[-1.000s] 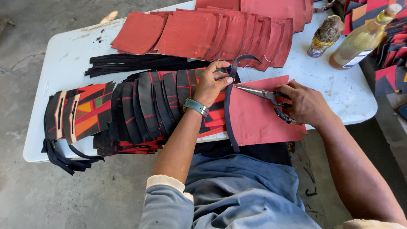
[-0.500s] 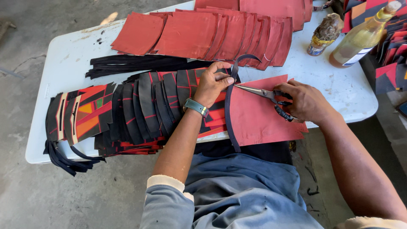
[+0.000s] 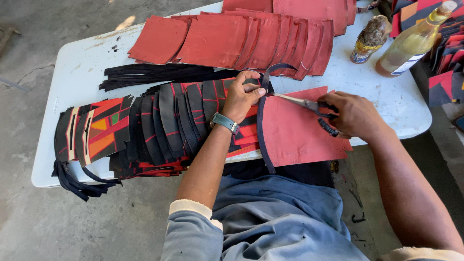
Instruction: The person sits at a table and hand-stitches black fabric trim along the edge of colorful patchwork zippered pouches, working through a stack of pouches one at a time. They occasionally pick up scissors to trim material and set finished pouches on the table.
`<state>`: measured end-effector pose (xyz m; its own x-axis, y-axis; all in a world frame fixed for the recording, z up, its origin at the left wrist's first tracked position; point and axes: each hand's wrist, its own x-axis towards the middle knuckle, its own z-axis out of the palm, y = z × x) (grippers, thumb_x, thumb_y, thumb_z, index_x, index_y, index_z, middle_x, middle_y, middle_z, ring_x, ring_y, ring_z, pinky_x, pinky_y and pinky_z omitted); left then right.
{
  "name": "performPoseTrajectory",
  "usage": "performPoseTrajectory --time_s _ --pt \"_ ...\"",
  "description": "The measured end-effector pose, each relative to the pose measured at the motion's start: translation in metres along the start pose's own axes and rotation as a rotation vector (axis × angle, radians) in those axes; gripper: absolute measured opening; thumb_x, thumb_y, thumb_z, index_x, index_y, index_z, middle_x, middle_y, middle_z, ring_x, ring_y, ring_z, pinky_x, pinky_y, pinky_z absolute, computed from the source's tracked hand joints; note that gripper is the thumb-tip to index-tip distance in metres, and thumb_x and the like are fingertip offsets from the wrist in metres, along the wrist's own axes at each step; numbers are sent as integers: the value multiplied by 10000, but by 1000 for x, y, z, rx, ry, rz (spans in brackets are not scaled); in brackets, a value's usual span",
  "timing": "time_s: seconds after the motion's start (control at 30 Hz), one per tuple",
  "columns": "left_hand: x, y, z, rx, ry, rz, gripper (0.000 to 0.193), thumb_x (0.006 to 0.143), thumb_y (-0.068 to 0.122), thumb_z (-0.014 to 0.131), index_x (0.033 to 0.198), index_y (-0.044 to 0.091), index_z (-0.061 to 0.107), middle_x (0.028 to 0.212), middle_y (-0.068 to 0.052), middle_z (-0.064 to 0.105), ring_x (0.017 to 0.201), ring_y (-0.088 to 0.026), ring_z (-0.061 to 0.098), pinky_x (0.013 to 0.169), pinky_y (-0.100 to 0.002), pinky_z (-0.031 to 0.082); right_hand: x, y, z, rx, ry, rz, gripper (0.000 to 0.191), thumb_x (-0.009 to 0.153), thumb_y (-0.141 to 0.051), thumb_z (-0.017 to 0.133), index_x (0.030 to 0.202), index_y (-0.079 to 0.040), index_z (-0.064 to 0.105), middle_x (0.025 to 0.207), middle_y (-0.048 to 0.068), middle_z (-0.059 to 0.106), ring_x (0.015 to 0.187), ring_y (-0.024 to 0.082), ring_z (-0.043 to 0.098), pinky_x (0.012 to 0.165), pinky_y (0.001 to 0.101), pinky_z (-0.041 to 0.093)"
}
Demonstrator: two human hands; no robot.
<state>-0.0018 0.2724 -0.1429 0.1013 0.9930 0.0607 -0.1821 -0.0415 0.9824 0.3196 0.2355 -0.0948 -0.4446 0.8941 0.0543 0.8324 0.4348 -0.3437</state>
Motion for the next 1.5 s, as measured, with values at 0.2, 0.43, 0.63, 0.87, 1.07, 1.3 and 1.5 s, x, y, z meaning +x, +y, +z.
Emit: performPoseTrajectory --time_s 0.2,0.43,0.63,0.87,1.07,1.3,1.5 --pt "1 -4 -1 -116 18 -9 386 896 -62 692 1237 38 542 965 -123 712 848 -155 714 702 -291 615 -19 43 -10 -33 70 235 536 802 -227 798 1319 -190 663 1119 120 687 1051 333 665 867 450 536" --pt "29 77 47 -67 26 355 371 912 -59 731 1232 26 563 1013 -82 703 899 -149 695 773 -287 597 -32 50 -23 -20 291 164 894 683 -257 909 1500 -215 548 1362 154 600 1237 364 591 1005 465 502" --pt "-15 167 87 85 -384 590 330 995 78 806 1226 62 571 1151 -10 627 1032 -87 703 814 -245 612 -20 6 -4 768 679 27 1312 680 -252 998 1664 -219 131 1668 164 307 1436 331 491 1070 477 488" --pt "-118 153 40 260 -730 187 199 966 -21 752 1120 22 635 1058 -31 694 1019 -110 677 910 -291 578 -13 -15 13 941 615 16 1017 733 -112 912 1619 -164 415 1326 153 624 1167 220 610 1000 362 532" --pt "-171 82 -23 -303 -374 99 356 968 316 725 1129 11 635 1046 -105 762 905 -138 709 729 -248 541 -50 -33 23 629 668 -197 217 808 -6 771 994 -45 667 1070 109 676 996 210 679 901 288 525" --pt "-224 55 -2 -226 -155 -33 582 961 394 713 1358 3 543 1136 -170 709 1080 -247 706 904 -371 589 -55 -85 6 363 991 -317 228 909 46 823 952 -70 631 1025 95 635 931 225 626 817 319 493" --pt "-219 79 22 -716 93 4 524 1011 166 628 1468 47 402 1344 -107 624 1161 -259 655 907 -543 575 -56 -161 8 148 927 -654 387 647 72 798 958 -125 678 967 78 634 959 331 622 797 412 493"
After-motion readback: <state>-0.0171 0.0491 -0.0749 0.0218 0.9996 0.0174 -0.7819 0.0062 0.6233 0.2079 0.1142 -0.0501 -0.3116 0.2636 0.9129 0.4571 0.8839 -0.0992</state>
